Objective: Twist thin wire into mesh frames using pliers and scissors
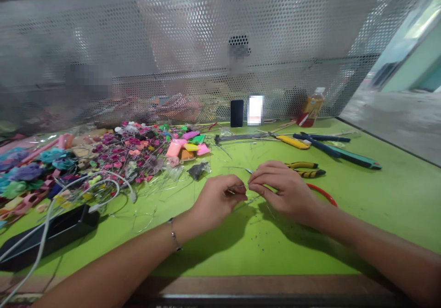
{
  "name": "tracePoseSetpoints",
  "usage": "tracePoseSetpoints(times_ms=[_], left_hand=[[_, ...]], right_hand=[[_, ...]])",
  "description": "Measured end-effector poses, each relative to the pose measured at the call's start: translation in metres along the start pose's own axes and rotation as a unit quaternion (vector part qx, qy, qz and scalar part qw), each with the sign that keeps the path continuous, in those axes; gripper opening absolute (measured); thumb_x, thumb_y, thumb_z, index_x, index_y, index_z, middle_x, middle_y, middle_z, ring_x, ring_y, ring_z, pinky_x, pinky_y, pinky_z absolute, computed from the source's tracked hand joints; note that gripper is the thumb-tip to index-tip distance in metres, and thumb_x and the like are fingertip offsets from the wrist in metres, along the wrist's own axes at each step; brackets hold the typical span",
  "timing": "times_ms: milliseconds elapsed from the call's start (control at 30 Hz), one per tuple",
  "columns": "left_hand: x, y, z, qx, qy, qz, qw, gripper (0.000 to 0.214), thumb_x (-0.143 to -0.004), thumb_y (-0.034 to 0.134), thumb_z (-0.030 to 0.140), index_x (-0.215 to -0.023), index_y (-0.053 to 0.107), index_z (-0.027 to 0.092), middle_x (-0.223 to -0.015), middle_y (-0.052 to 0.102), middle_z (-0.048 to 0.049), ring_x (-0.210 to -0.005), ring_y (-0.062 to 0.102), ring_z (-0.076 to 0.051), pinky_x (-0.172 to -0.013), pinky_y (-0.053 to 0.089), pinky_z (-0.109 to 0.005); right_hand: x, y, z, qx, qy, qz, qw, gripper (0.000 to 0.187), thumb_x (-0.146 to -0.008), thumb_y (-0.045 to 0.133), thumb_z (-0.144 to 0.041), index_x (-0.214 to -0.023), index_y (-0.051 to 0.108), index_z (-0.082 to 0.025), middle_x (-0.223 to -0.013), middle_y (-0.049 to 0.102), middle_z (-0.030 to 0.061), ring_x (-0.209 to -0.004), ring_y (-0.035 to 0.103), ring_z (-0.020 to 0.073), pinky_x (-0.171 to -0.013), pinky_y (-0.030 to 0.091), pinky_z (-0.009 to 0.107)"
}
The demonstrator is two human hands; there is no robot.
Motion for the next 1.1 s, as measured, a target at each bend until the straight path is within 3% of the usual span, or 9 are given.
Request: tracePoseSetpoints(times_ms=[133,300,433,500,567,733,867,1000,1100], left_hand=[[0.007,0.001,0.019,-0.195,0.164,0.008,0.967,0.020,-0.099,0.057,0.016,-0.085,0.071,0.020,-0.080,0.072,-0.0047,-0.074,0.063,-0.015,-0.068,0.048,-0.026],[0.006,-0.022,0.026,-0.240,0.188,0.130,0.944,0.012,-0.100,0.062,0.019,-0.091,0.070,0.020,-0.083,0.073,-0.0038,-0.075,0.066,-0.015,-0.068,0.050,-0.025],[0.007,-0.028,0.031,-0.222,0.197,0.181,0.938,0.010,-0.098,0.066,0.019,-0.089,0.069,0.020,-0.084,0.073,-0.0033,-0.079,0.067,-0.015,-0.072,0.053,-0.026],[0.008,-0.022,0.031,-0.217,0.216,0.160,0.938,0.014,-0.099,0.062,0.016,-0.087,0.069,0.020,-0.088,0.074,-0.0049,-0.082,0.068,-0.015,-0.073,0.053,-0.026],[0.009,-0.014,0.031,-0.221,0.235,0.133,0.937,0.020,-0.100,0.058,0.014,-0.084,0.068,0.019,-0.091,0.074,-0.0063,-0.084,0.068,-0.016,-0.074,0.054,-0.026],[0.007,-0.007,0.024,-0.159,0.223,0.077,0.959,0.006,-0.096,0.066,0.019,-0.091,0.069,0.019,-0.102,0.072,-0.0088,-0.099,0.068,-0.020,-0.088,0.055,-0.032],[-0.003,-0.003,-0.005,0.110,0.011,-0.012,0.994,0.048,-0.078,0.086,0.030,-0.121,0.065,0.020,-0.125,0.068,-0.0145,-0.110,0.068,-0.025,-0.096,0.056,-0.041],[0.001,0.022,-0.016,0.413,-0.158,-0.120,0.889,0.043,-0.075,0.088,0.037,-0.111,0.073,0.017,-0.105,0.072,-0.0120,-0.081,0.069,-0.018,-0.076,0.057,-0.034],[-0.002,0.019,-0.018,0.482,-0.172,-0.066,0.856,0.041,-0.074,0.090,0.039,-0.106,0.076,0.016,-0.093,0.071,-0.0077,-0.073,0.066,-0.014,-0.070,0.055,-0.028]], right_hand=[[0.004,0.014,0.023,-0.125,0.176,-0.069,0.974,0.035,-0.100,0.064,-0.045,-0.077,0.077,-0.022,-0.082,0.078,0.0051,-0.078,0.072,0.0224,-0.073,0.057,0.038],[0.009,0.000,0.036,-0.167,0.243,0.075,0.952,0.031,-0.083,0.084,-0.052,-0.087,0.076,-0.022,-0.092,0.076,0.0064,-0.084,0.069,0.0230,-0.076,0.056,0.038],[0.026,0.045,0.043,-0.426,0.389,-0.025,0.817,0.042,-0.076,0.090,-0.055,-0.094,0.078,-0.020,-0.070,0.070,0.0013,-0.057,0.059,0.0137,-0.051,0.049,0.026],[0.030,0.059,0.039,-0.524,0.413,-0.014,0.745,0.044,-0.072,0.094,-0.052,-0.100,0.079,-0.021,-0.077,0.073,0.0023,-0.057,0.061,0.0123,-0.047,0.047,0.022],[0.031,0.064,0.036,-0.568,0.412,0.009,0.712,0.041,-0.067,0.098,-0.045,-0.095,0.080,-0.022,-0.078,0.073,0.0015,-0.059,0.062,0.0116,-0.045,0.047,0.019],[0.027,0.061,0.032,-0.582,0.388,0.028,0.714,0.032,-0.067,0.098,-0.044,-0.078,0.078,-0.022,-0.065,0.066,-0.0022,-0.055,0.059,0.0107,-0.044,0.050,0.018],[0.022,0.048,0.030,-0.582,0.357,0.014,0.731,0.028,-0.071,0.096,-0.043,-0.081,0.079,-0.023,-0.074,0.071,0.0002,-0.065,0.066,0.0144,-0.053,0.058,0.023],[0.019,0.041,0.032,-0.576,0.350,0.004,0.739,0.029,-0.068,0.097,-0.042,-0.079,0.078,-0.022,-0.072,0.072,0.0009,-0.065,0.067,0.0156,-0.056,0.058,0.027],[0.018,0.034,0.035,-0.535,0.343,0.029,0.772,0.031,-0.069,0.095,-0.044,-0.078,0.076,-0.021,-0.067,0.069,0.0000,-0.061,0.063,0.0146,-0.054,0.055,0.026]])
Point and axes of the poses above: each hand's wrist, its own x-axis away from the middle knuckle, its own y-axis out of the palm, z = x × y, the point moved 8 cm from there along -x, towards the middle knuckle
